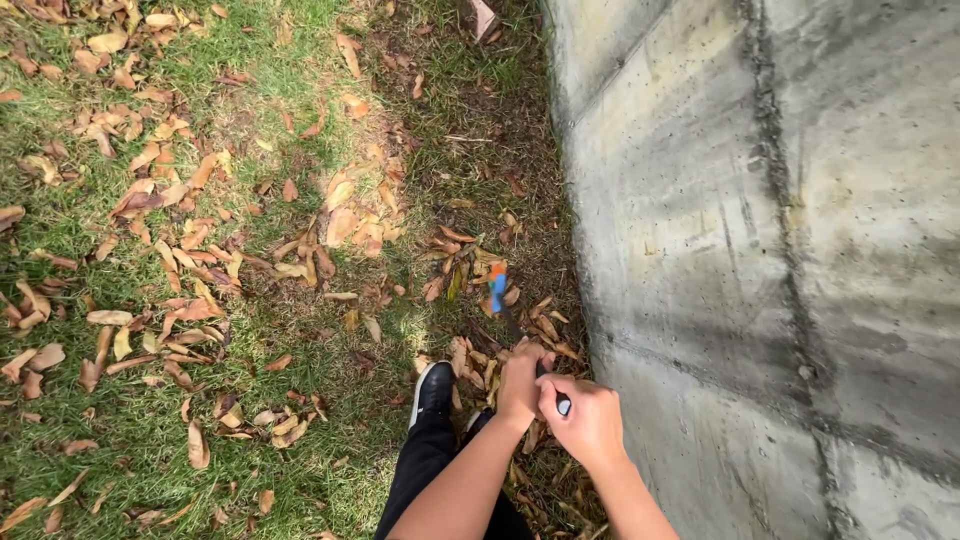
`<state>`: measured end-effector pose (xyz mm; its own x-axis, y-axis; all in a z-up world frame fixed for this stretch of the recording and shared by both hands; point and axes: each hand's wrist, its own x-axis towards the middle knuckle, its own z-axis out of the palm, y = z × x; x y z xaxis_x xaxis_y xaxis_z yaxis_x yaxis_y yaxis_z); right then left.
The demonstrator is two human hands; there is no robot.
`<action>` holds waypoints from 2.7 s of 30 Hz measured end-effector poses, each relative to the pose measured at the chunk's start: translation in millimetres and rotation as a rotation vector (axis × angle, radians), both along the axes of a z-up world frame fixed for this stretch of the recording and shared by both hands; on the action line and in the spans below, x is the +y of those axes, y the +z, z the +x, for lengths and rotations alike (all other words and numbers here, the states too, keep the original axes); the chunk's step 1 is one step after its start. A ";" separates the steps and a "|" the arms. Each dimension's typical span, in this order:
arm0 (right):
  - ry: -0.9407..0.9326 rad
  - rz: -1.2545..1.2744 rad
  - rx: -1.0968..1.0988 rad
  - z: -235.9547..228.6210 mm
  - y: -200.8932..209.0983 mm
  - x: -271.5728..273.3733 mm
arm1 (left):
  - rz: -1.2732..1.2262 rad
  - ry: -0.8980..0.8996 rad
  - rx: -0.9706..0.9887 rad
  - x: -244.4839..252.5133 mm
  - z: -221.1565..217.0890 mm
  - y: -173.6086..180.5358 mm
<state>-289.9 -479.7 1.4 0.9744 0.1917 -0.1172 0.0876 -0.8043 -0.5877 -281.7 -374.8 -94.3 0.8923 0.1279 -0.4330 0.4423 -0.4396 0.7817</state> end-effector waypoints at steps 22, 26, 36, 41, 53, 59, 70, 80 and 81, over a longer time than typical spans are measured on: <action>-0.064 0.052 -0.164 52.3 44.4 15.4 | 0.009 -0.118 0.064 11.6 54.8 40.7; -0.038 -0.125 -0.139 81.8 18.8 -7.6 | -0.188 -0.022 0.137 -22.7 71.2 -0.5; -0.121 0.432 0.283 124.5 -148.4 -86.9 | 0.011 0.101 0.130 -65.2 111.0 -104.6; -0.112 0.665 0.290 153.7 -95.8 -114.4 | 0.329 0.120 -0.089 -79.1 124.4 -38.9; 0.254 0.129 -0.064 179.8 -95.6 -95.0 | 0.024 0.282 0.029 -102.0 143.4 -108.1; 0.121 0.665 0.236 162.4 -117.1 -84.1 | 0.358 0.312 -0.169 -59.9 130.2 -86.6; 0.293 0.096 0.051 178.2 -67.8 -70.1 | 0.049 0.406 -0.090 -91.1 122.5 -97.5; 0.094 0.802 0.345 175.2 -90.1 -77.0 | 0.490 0.375 -0.181 -39.7 128.3 -23.7; 0.052 0.853 0.366 183.5 -85.0 -80.6 | 0.572 0.352 -0.205 -35.6 136.9 -2.8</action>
<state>-106.4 -560.3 -83.6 0.8924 0.3968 -0.2150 -0.1965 -0.0874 -0.9766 -144.8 -410.4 -97.0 0.8125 0.5817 -0.0388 0.5021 -0.6644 0.5535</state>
